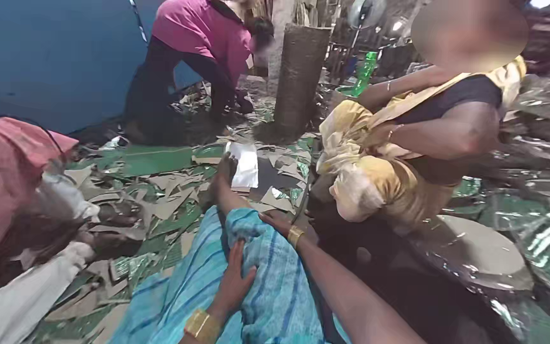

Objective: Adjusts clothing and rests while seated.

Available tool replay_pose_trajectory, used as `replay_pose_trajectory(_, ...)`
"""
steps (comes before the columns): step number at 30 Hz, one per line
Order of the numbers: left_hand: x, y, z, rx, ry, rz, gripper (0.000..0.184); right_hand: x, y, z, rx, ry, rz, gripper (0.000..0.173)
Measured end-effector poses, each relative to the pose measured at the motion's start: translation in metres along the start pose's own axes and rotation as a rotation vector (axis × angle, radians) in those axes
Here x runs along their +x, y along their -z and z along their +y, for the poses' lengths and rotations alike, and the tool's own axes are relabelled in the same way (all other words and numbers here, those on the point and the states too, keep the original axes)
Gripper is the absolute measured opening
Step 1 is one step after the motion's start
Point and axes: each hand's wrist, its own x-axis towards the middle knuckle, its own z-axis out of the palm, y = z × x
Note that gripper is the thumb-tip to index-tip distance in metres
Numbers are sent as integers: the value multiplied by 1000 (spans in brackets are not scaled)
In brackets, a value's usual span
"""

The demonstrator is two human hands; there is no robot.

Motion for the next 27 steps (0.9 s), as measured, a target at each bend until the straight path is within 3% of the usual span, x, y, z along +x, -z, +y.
replay_pose_trajectory(2,2,6,-5,-32,-1,-39,81,2,-5,12,124,-36,23,54)
replay_pose_trajectory(4,4,13,-15,-46,8,-66,84,7,-9,42,227,45,-3,52)
replay_pose_trajectory(8,15,14,-23,-45,-16,-67,89,-23,-15,28,292,-288,132,42)
replay_pose_trajectory(9,17,12,-26,-35,-36,-50,89,-31,-12,34,285,-303,146,38)
replay_pose_trajectory(12,26,7,-30,-12,-66,-35,88,-55,5,66,256,-130,148,37)
replay_pose_trajectory(15,31,4,-27,2,-70,-30,86,-65,-2,56,284,-118,307,32)
replay_pose_trajectory(18,31,3,-24,16,-54,-23,86,-47,-7,55,217,-70,359,34)
replay_pose_trajectory(21,27,7,-26,21,-52,-13,84,-40,-13,50,187,-92,287,45)
replay_pose_trajectory(27,25,13,-27,-29,25,8,78,-93,-10,55,-7,-51,128,47)
